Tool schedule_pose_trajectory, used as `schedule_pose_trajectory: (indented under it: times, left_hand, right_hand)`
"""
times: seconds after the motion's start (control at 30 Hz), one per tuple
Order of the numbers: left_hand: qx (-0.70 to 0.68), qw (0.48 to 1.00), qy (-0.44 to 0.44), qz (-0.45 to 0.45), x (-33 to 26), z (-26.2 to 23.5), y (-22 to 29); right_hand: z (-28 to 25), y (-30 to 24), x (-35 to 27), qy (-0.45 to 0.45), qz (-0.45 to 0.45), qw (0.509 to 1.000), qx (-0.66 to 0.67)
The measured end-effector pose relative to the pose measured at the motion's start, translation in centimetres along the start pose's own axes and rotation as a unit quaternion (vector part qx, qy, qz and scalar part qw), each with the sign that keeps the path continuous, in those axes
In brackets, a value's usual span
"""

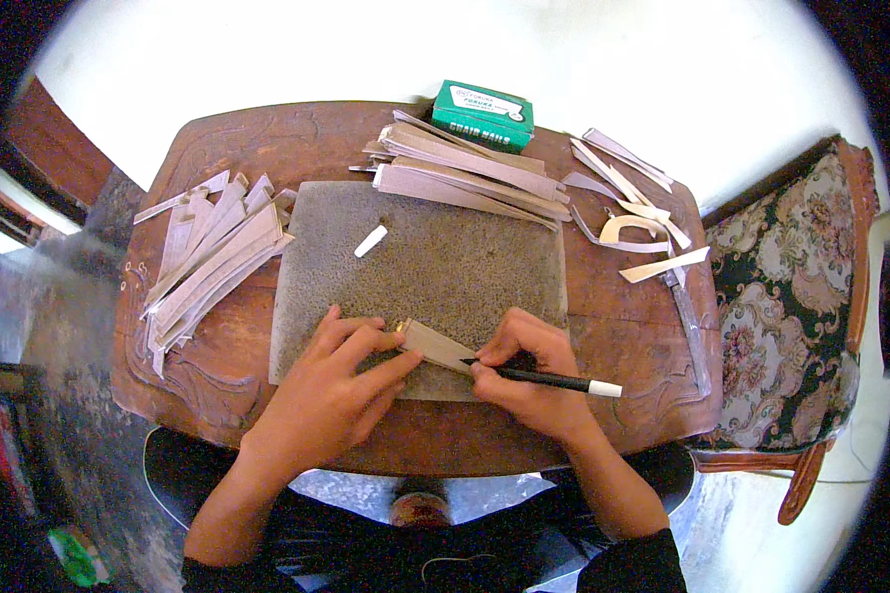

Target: The person marks lines on small rectangular wooden pieces using a pencil. They pick up each piece from a pile, place it on a grey mat, draw a line, and then set it aside.

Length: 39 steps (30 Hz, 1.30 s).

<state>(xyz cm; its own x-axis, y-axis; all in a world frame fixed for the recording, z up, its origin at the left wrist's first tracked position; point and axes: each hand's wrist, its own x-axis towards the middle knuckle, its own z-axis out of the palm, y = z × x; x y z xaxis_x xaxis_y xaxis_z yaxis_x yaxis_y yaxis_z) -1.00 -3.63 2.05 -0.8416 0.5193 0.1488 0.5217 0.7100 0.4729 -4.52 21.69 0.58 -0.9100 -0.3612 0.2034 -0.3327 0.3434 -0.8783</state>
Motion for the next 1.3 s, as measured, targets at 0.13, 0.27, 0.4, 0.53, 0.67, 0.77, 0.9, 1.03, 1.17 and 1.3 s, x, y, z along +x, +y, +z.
schedule_pose_trajectory:
  times: [0.13, 0.27, 0.4, 0.53, 0.67, 0.77, 0.9, 1.03, 1.17, 1.3]
  left_hand:
    - [-0.009, 1.000, 0.005, -0.001, -0.04, -0.03, -0.02]
    - [-0.007, 1.000, 0.004, -0.002, -0.08, -0.28, 0.07]
    - [-0.010, 1.000, 0.004, -0.003, -0.38, -0.22, 0.30]
    - [-0.016, 1.000, 0.000, -0.007, -0.42, -0.16, 0.28]
    - [-0.015, 1.000, 0.000, -0.009, -0.20, -0.29, 0.19]
    - [-0.015, 1.000, 0.003, -0.003, -0.05, -0.36, 0.17]
    - [-0.016, 1.000, 0.000, -0.003, -0.08, -0.34, 0.08]
    - [-0.010, 1.000, -0.011, -0.006, -0.08, -0.43, 0.04]
    - [-0.014, 1.000, -0.009, -0.007, -0.01, -0.30, 0.06]
    - [0.004, 1.000, -0.003, -0.004, -0.03, -0.14, 0.22]
  right_hand:
    - [-0.12, -0.29, 0.04, -0.002, 0.015, 1.000, -0.016]
    - [-0.10, -0.42, 0.18, -0.006, 0.019, 1.000, -0.020]
    - [0.20, -0.38, -0.30, -0.004, 0.029, 0.999, -0.021]
    - [0.22, -0.45, -0.27, -0.006, 0.030, 0.999, -0.023]
    - [0.04, -0.48, 0.02, -0.006, 0.025, 0.999, -0.025]
    - [0.05, -0.37, 0.17, -0.006, 0.022, 1.000, -0.022]
    - [0.06, -0.45, 0.20, -0.006, 0.027, 0.999, -0.029]
    - [0.08, -0.46, 0.18, -0.006, 0.024, 0.999, -0.032]
    - [0.09, -0.36, 0.15, -0.003, 0.021, 0.999, -0.027]
    - [0.00, -0.35, 0.18, -0.005, 0.029, 0.999, -0.032]
